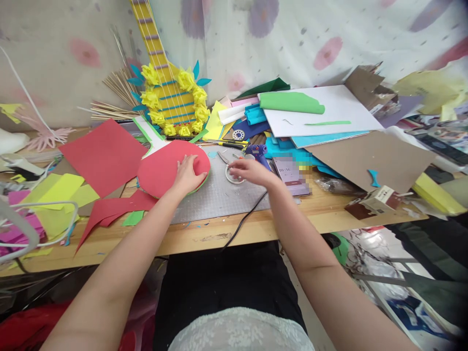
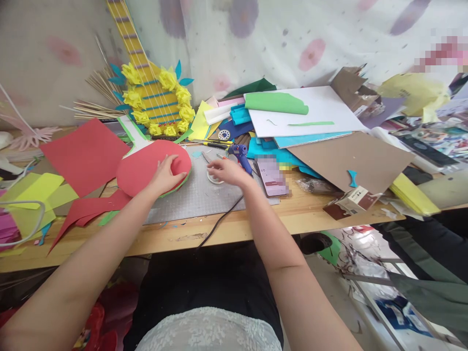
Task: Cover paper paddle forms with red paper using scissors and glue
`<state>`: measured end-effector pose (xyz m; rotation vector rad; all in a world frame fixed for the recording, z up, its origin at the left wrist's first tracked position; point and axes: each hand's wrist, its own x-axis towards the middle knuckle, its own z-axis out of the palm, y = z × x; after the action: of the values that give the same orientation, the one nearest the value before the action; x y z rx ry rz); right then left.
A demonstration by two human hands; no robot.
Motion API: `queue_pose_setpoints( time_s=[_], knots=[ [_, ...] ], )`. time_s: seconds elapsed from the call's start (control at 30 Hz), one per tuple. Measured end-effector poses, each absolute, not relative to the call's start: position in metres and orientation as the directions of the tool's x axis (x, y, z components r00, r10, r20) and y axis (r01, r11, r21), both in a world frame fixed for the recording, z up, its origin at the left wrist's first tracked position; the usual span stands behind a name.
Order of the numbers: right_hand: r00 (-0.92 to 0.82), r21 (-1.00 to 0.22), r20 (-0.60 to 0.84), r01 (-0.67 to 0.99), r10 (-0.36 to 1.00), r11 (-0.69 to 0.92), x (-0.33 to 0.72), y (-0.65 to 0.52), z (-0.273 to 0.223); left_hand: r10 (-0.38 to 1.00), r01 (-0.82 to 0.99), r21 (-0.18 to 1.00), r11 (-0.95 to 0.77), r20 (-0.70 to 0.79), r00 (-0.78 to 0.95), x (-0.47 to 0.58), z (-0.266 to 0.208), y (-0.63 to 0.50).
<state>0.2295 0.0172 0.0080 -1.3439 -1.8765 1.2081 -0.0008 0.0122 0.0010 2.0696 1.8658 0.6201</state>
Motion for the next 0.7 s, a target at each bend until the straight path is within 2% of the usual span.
queue_pose_setpoints(
  time_s=[0.03,0.1,0.17,0.3,0.33,0.4,0.47,0.53,0.63,0.7],
  knots=[
    [-0.336,-0.833,-0.129,0.547,0.933,0.081,0.247,0.016,0.017,0.990,0.869,0.481,-0.119,0.125,0.066,0.000,0.001,0.012],
    [-0.149,-0.663,-0.180,0.749,0.972,-0.008,0.278,0.015,0.027,0.991,0.881,0.460,-0.108,0.119,0.059,0.002,0.002,0.011],
    [0.021,-0.539,-0.074,0.840,0.997,-0.058,0.297,0.018,0.026,0.992,0.896,0.433,-0.099,0.110,0.056,0.005,0.002,0.012],
    [0.117,-0.533,0.245,0.845,0.962,0.033,0.295,0.034,0.005,0.996,0.905,0.421,-0.063,0.083,0.031,0.006,0.003,0.015],
    [0.132,-0.525,0.274,0.851,0.953,0.033,0.289,0.039,0.001,0.996,0.901,0.430,-0.061,0.078,0.030,0.005,0.002,0.015],
    [0.157,-0.512,0.240,0.859,0.958,-0.012,0.278,0.046,-0.005,0.996,0.890,0.449,-0.075,0.078,0.045,0.003,0.002,0.015],
    [0.175,-0.531,0.149,0.844,0.973,-0.071,0.271,0.049,-0.007,0.995,0.883,0.460,-0.093,0.081,0.063,0.001,0.000,0.015],
    [0.200,-0.604,0.111,0.792,0.974,-0.094,0.269,0.048,-0.009,0.994,0.882,0.458,-0.105,0.085,0.074,0.000,-0.001,0.014],
    [0.277,-0.782,0.199,0.623,0.940,-0.018,0.272,0.041,-0.008,0.991,0.887,0.445,-0.124,0.093,0.092,-0.001,-0.003,0.014],
    [0.252,-0.883,0.223,0.462,0.942,0.085,0.274,0.032,-0.003,0.992,0.896,0.427,-0.125,0.087,0.097,-0.001,-0.002,0.014]
  ],
)
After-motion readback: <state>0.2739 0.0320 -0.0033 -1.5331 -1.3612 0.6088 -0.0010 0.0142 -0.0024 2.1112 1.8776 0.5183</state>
